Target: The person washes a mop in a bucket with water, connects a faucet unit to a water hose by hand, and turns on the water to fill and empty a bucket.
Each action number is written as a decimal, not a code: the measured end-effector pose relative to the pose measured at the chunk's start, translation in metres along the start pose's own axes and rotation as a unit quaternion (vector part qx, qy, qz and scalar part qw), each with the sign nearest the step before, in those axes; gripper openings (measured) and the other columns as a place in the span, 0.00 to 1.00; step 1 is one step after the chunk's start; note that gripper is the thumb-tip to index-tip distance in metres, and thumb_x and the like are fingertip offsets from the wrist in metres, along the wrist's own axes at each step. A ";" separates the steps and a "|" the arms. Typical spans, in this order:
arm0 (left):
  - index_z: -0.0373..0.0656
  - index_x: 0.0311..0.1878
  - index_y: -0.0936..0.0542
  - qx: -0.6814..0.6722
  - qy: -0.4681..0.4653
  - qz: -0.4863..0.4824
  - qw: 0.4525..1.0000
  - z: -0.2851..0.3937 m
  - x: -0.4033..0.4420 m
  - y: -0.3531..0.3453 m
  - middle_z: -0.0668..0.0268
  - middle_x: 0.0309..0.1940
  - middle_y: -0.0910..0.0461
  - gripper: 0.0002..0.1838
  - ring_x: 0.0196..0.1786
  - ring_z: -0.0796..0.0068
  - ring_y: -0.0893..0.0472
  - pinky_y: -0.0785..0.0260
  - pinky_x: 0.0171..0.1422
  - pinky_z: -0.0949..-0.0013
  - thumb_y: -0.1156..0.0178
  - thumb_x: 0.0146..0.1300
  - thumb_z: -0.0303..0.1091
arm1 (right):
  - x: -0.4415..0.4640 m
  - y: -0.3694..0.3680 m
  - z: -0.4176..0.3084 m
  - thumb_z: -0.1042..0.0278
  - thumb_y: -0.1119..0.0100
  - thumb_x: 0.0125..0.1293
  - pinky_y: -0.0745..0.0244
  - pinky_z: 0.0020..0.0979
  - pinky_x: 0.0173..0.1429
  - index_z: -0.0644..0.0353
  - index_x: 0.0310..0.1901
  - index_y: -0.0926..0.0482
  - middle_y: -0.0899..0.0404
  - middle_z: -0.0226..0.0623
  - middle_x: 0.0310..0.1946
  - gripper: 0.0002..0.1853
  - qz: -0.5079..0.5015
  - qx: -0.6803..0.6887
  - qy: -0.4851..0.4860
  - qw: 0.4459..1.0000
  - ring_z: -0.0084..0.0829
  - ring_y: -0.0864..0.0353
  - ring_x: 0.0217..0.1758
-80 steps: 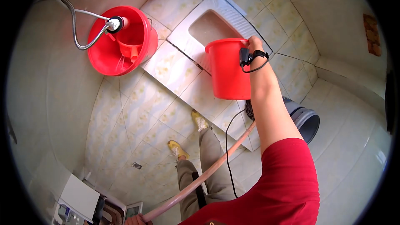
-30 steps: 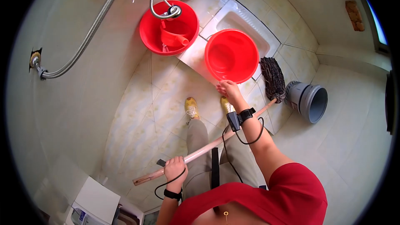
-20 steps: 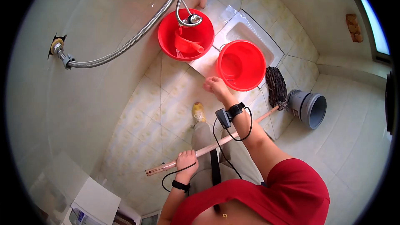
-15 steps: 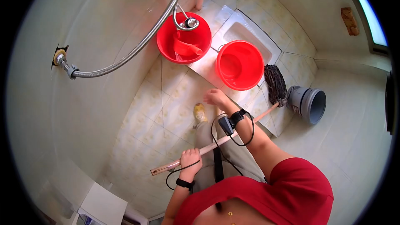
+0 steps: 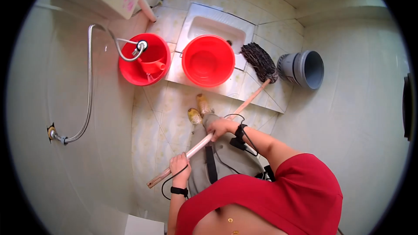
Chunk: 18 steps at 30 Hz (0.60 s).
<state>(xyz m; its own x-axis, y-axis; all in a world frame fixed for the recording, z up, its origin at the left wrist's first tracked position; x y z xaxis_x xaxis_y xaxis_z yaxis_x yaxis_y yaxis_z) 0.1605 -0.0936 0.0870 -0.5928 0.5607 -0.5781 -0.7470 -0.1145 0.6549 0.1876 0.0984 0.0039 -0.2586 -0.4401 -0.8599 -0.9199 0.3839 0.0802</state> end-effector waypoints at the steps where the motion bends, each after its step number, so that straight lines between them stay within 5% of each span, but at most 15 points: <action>1: 0.37 0.42 0.25 0.002 -0.007 -0.004 1.000 0.009 0.002 0.012 0.59 0.29 0.25 0.15 0.38 0.60 0.26 0.37 0.48 0.62 0.41 0.49 0.32 | 0.003 0.010 0.007 0.45 0.40 0.49 0.41 0.46 0.59 0.53 0.50 0.26 0.23 0.38 0.44 0.28 0.082 0.146 0.019 0.986 0.39 0.27 0.50; 2: 0.37 0.42 0.25 0.010 -0.029 -0.006 1.000 0.019 0.005 0.022 0.59 0.29 0.25 0.15 0.38 0.60 0.26 0.37 0.48 0.62 0.41 0.49 0.32 | -0.001 0.025 0.018 0.48 0.42 0.52 0.35 0.40 0.56 0.55 0.50 0.26 0.23 0.40 0.44 0.26 0.167 0.285 0.041 0.943 0.40 0.25 0.48; 6: 0.37 0.43 0.25 0.032 -0.049 0.009 0.998 0.052 0.011 0.062 0.58 0.28 0.26 0.16 0.36 0.59 0.26 0.36 0.46 0.61 0.41 0.49 0.32 | -0.066 0.051 0.032 0.49 0.43 0.53 0.30 0.35 0.50 0.60 0.48 0.25 0.22 0.42 0.44 0.26 0.195 0.278 -0.066 0.938 0.39 0.24 0.47; 8: 0.38 0.42 0.26 0.059 -0.050 0.008 0.997 0.062 0.020 0.077 0.57 0.28 0.26 0.16 0.35 0.56 0.25 0.36 0.43 0.59 0.41 0.49 0.31 | -0.106 0.035 0.049 0.51 0.45 0.55 0.28 0.35 0.47 0.64 0.48 0.26 0.23 0.46 0.44 0.26 0.108 0.050 -0.206 0.971 0.37 0.24 0.46; 11: 0.37 0.43 0.26 0.078 -0.094 0.027 0.992 0.085 0.028 0.102 0.58 0.26 0.26 0.17 0.33 0.58 0.26 0.36 0.42 0.60 0.41 0.49 0.32 | -0.122 -0.036 0.105 0.46 0.46 0.57 0.27 0.36 0.47 0.66 0.50 0.28 0.24 0.49 0.46 0.30 -0.009 0.168 -0.187 0.968 0.37 0.25 0.49; 12: 0.36 0.43 0.25 0.088 -0.111 0.028 0.990 0.093 0.031 0.108 0.58 0.26 0.27 0.17 0.34 0.60 0.26 0.36 0.43 0.61 0.41 0.49 0.32 | -0.129 -0.051 0.122 0.44 0.45 0.57 0.27 0.39 0.49 0.65 0.54 0.32 0.26 0.49 0.48 0.33 0.085 0.459 -0.182 0.865 0.38 0.27 0.51; 13: 0.36 0.43 0.25 0.102 -0.142 0.061 0.983 0.102 0.030 0.115 0.59 0.25 0.27 0.17 0.33 0.61 0.26 0.36 0.42 0.62 0.42 0.49 0.32 | -0.131 -0.058 0.142 0.42 0.44 0.56 0.27 0.41 0.50 0.64 0.58 0.36 0.28 0.50 0.51 0.36 0.170 0.701 -0.157 0.675 0.39 0.28 0.53; 14: 0.36 0.43 0.25 0.104 -0.147 0.062 0.982 0.109 0.030 0.120 0.59 0.25 0.27 0.17 0.33 0.61 0.26 0.36 0.42 0.62 0.42 0.49 0.32 | -0.120 -0.062 0.161 0.42 0.44 0.56 0.27 0.41 0.50 0.64 0.58 0.36 0.28 0.50 0.51 0.36 0.173 0.702 -0.155 0.673 0.39 0.28 0.53; 16: 0.36 0.43 0.25 0.115 -0.147 0.056 0.981 0.122 0.030 0.128 0.60 0.25 0.28 0.17 0.32 0.61 0.26 0.36 0.41 0.62 0.42 0.49 0.31 | -0.109 -0.052 0.205 0.40 0.42 0.55 0.28 0.45 0.52 0.59 0.64 0.45 0.32 0.48 0.54 0.42 0.335 0.835 -0.108 0.422 0.42 0.31 0.56; 18: 0.36 0.44 0.26 0.125 -0.155 0.053 0.979 0.128 0.026 0.131 0.60 0.25 0.28 0.18 0.32 0.61 0.27 0.36 0.41 0.61 0.42 0.49 0.31 | -0.086 -0.034 0.219 0.43 0.39 0.53 0.28 0.42 0.53 0.60 0.61 0.44 0.32 0.49 0.50 0.41 0.354 0.856 -0.070 0.370 0.41 0.29 0.52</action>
<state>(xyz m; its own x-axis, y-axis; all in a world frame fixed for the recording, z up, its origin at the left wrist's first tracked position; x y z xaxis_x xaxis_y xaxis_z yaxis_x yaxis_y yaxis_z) 0.0857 0.0108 0.2201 -0.5147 0.7824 -0.3507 -0.5660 -0.0028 0.8244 0.3054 0.3010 -0.0349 -0.1271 0.2623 -0.9566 0.9300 0.3669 -0.0229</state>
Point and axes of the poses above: each hand's wrist, its own x-axis towards the middle knuckle, its own y-axis out of the back of the hand, z = x × y, the point moved 9 cm from there along x, towards the middle knuckle
